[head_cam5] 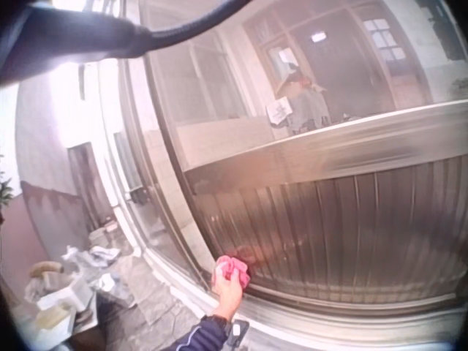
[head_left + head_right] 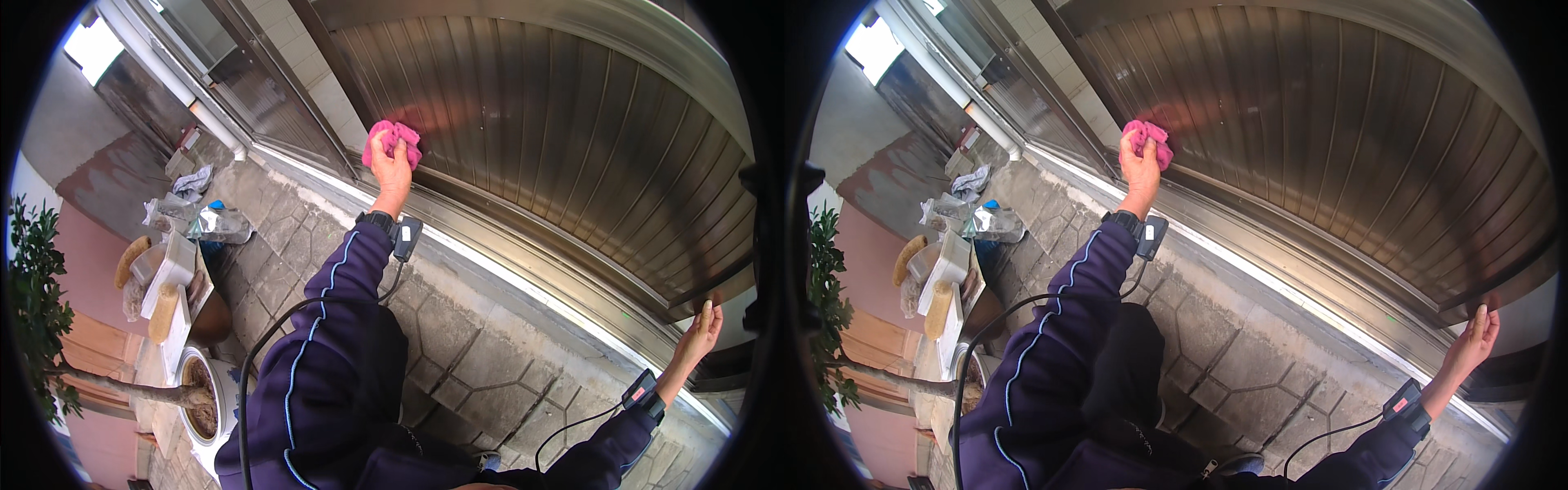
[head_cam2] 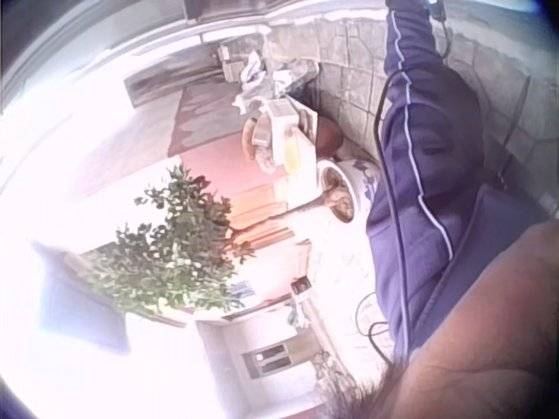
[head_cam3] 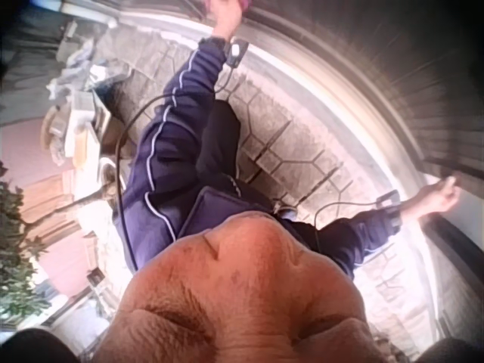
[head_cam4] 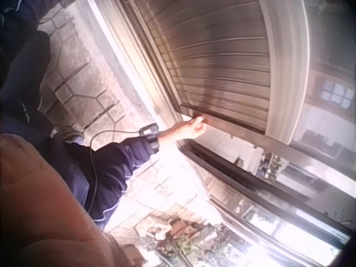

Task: The person wipes a metal security door with a pink cloth, then enters a room and sweeps the tiled floor with a broom and dustpan. The person then wipes a glass window with the cloth.

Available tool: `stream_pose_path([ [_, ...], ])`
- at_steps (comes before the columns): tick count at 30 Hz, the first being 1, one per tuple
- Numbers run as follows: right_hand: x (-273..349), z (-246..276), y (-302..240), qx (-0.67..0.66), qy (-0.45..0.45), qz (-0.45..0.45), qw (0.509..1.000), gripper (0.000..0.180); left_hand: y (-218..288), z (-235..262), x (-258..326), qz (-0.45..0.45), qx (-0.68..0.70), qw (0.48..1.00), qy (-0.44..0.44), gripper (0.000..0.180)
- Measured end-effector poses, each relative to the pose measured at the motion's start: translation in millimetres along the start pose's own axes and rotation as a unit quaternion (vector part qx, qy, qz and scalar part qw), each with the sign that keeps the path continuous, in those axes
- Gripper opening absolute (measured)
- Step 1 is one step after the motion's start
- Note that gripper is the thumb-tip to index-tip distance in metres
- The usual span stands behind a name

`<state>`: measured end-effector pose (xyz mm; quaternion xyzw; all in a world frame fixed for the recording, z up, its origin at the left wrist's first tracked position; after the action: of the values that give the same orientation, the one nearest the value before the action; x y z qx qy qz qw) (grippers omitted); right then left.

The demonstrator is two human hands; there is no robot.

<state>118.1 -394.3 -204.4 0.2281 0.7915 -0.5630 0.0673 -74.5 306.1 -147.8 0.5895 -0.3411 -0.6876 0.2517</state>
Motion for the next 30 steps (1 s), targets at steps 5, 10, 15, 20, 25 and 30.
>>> stream_pose_path([
  [5,-2,-1,0,0.003,-0.015,0.002,1.000,0.022,-33,-15,35,0.192,0.112,0.975,0.017,0.024],
  [10,5,-10,-5,-0.001,-0.001,0.000,1.000,0.021,-32,-14,5,0.339,0.221,0.914,0.017,0.016],
  [15,4,-11,-5,-0.017,-0.005,0.000,1.000,0.020,-22,-26,12,0.444,0.305,0.842,-0.008,0.009],
  [20,3,-12,-4,-0.010,-0.009,0.002,1.000,0.020,19,-49,69,0.396,0.296,0.867,-0.063,0.011],
  [25,6,-17,-6,-0.015,-0.002,0.009,1.000,0.020,73,-79,145,0.361,0.307,0.880,-0.042,0.011],
  [30,3,-17,-6,-0.009,-0.003,0.001,1.000,0.020,136,-97,203,0.427,0.362,0.805,-0.195,0.014],
])
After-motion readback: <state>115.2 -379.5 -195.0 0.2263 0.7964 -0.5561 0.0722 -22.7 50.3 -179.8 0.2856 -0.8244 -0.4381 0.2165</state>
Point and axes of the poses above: each hand's wrist, its own x-axis away from the middle knuckle, its own z-axis out of the back of the hand, y = z × x, the point moved 3 cm from there along -x, towards the middle knuckle, and after that the axes turned 3 degrees about x, right-handed, at the moved point
